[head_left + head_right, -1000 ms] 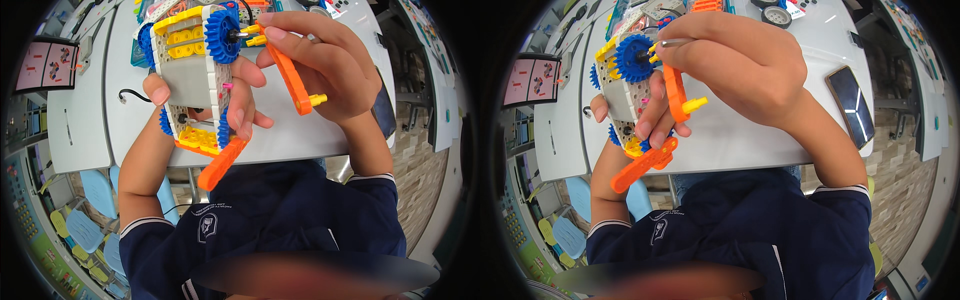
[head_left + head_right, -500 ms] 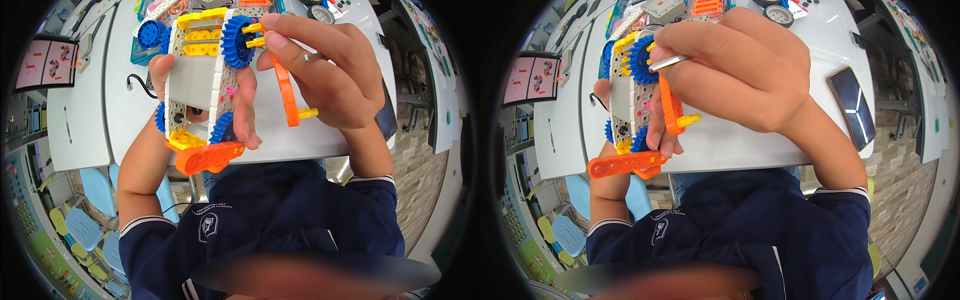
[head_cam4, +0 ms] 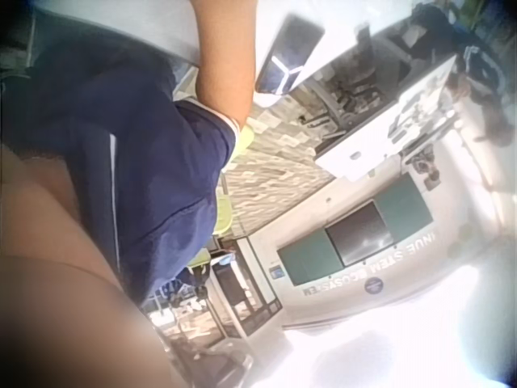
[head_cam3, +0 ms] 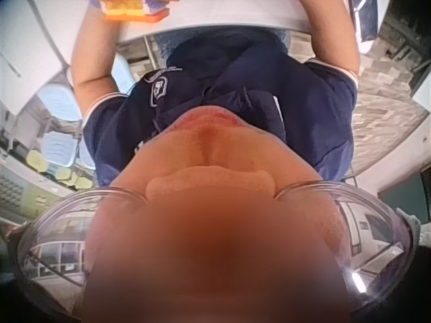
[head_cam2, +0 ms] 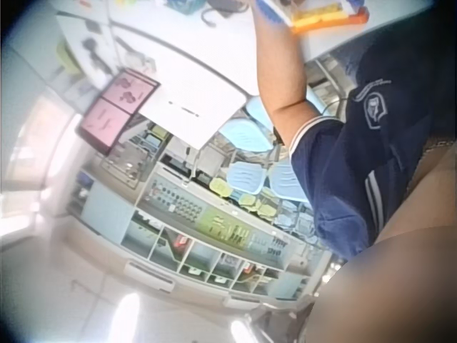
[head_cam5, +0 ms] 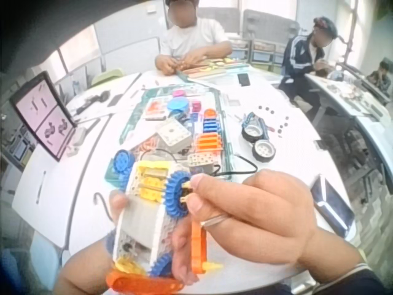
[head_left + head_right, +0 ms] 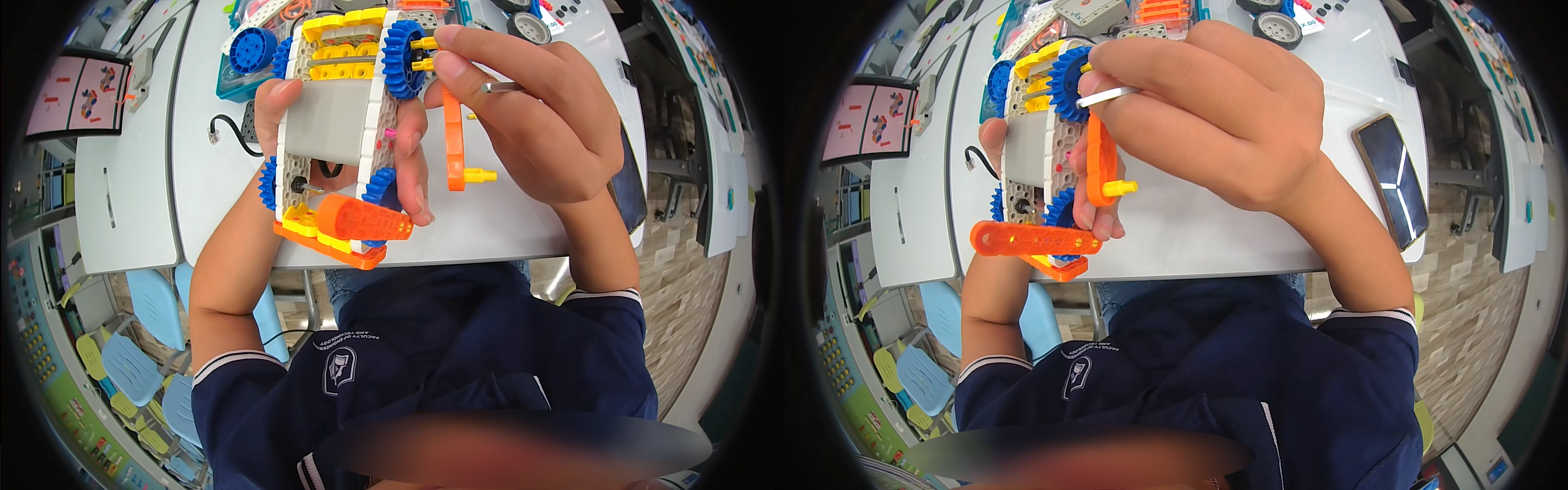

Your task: The person assembles a mechanical model using colorful plastic gears, beams, and connectors from a kit tray. They attach a black belt between two blue gears, insert a white axle through the gear assembly, and secure orange beams to the frame. The person repeatedly adjusts and reorients the structure while adding components.

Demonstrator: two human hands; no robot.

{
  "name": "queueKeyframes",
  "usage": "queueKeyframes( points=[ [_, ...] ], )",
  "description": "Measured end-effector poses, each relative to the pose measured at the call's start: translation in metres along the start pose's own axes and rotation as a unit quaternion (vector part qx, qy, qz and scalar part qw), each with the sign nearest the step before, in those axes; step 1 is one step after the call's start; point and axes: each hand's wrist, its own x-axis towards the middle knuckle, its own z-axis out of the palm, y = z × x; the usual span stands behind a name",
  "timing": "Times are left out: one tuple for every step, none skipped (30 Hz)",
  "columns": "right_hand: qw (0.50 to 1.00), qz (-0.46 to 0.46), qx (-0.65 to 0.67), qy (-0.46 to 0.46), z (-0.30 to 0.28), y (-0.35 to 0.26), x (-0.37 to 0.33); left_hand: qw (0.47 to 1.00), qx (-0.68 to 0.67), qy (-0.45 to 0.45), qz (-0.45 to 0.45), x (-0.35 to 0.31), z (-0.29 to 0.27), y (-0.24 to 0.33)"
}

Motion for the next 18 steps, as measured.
queueKeyframes(
  points=[
    [1.0,0.01,0.015,0.007,0.0003,0.0004,-0.0003,1.0,0.003,-0.003,0.003,-0.0002,-0.0007,-0.0003],
    [1.0,0.006,0.007,-0.002,-0.0003,0.0007,-0.0004,1.0,0.006,-0.002,0.005,-0.0004,-0.0013,-0.0006],
    [1.0,0.008,0.006,-0.002,0.0,0.0009,-0.0006,1.0,0.008,-0.002,0.007,-0.0006,-0.0017,-0.0007],
    [1.0,0.015,0.009,-0.004,-0.0002,0.0006,-0.0007,1.0,0.01,0.003,0.008,-0.001,-0.0016,-0.0011],
    [1.0,0.023,0.013,-0.006,-0.0005,0.0003,-0.0007,1.0,0.01,0.008,0.005,-0.0009,-0.0017,-0.001],
    [0.999,0.034,0.021,-0.011,-0.0003,-0.0004,-0.0007,1.0,0.022,0.002,0.011,-0.0007,-0.0015,-0.0009],
    [0.999,0.044,0.025,-0.015,-0.0012,-0.0012,-0.0005,0.999,0.031,-0.002,0.012,-0.0002,-0.0015,-0.0007],
    [0.998,0.053,0.029,-0.019,-0.0011,-0.0019,-0.0003,1.0,0.025,0.005,0.017,0.0,-0.0011,-0.0009],
    [0.998,0.06,0.029,-0.022,-0.002,-0.0027,0.0001,0.999,0.031,0.01,0.03,0.0003,-0.0005,-0.0012],
    [0.997,0.063,0.031,-0.022,-0.0022,-0.003,0.0005,0.998,0.021,0.025,0.046,-0.0008,0.0014,-0.0036],
    [0.997,0.066,0.032,-0.021,-0.0024,-0.0033,0.001,0.998,0.022,0.032,0.045,-0.0003,0.0009,-0.0022],
    [0.997,0.065,0.035,-0.017,-0.0022,-0.0029,0.0016,0.997,0.036,0.039,0.058,-0.001,0.0017,-0.0033],
    [0.997,0.064,0.037,-0.016,-0.0025,-0.0029,0.0021,0.996,0.061,0.038,0.053,-0.0006,0.0008,-0.0008],
    [0.997,0.063,0.04,-0.016,-0.0024,-0.0024,0.0026,0.995,0.074,0.051,0.048,-0.001,0.0007,0.0005],
    [0.997,0.062,0.042,-0.02,-0.0028,-0.0022,0.0029,0.993,0.087,0.064,0.042,-0.0017,0.0007,0.0014],
    [0.997,0.058,0.043,-0.02,-0.003,-0.0019,0.0031,0.991,0.087,0.093,0.036,-0.0037,0.0022,0.002],
    [0.997,0.055,0.044,-0.021,-0.0035,-0.0016,0.0033,0.991,0.087,0.094,0.034,-0.0026,0.0009,0.0027],
    [0.998,0.05,0.044,-0.019,-0.0032,-0.0013,0.0032,0.991,0.086,0.094,0.032,-0.0032,0.0015,0.003]
  ],
)
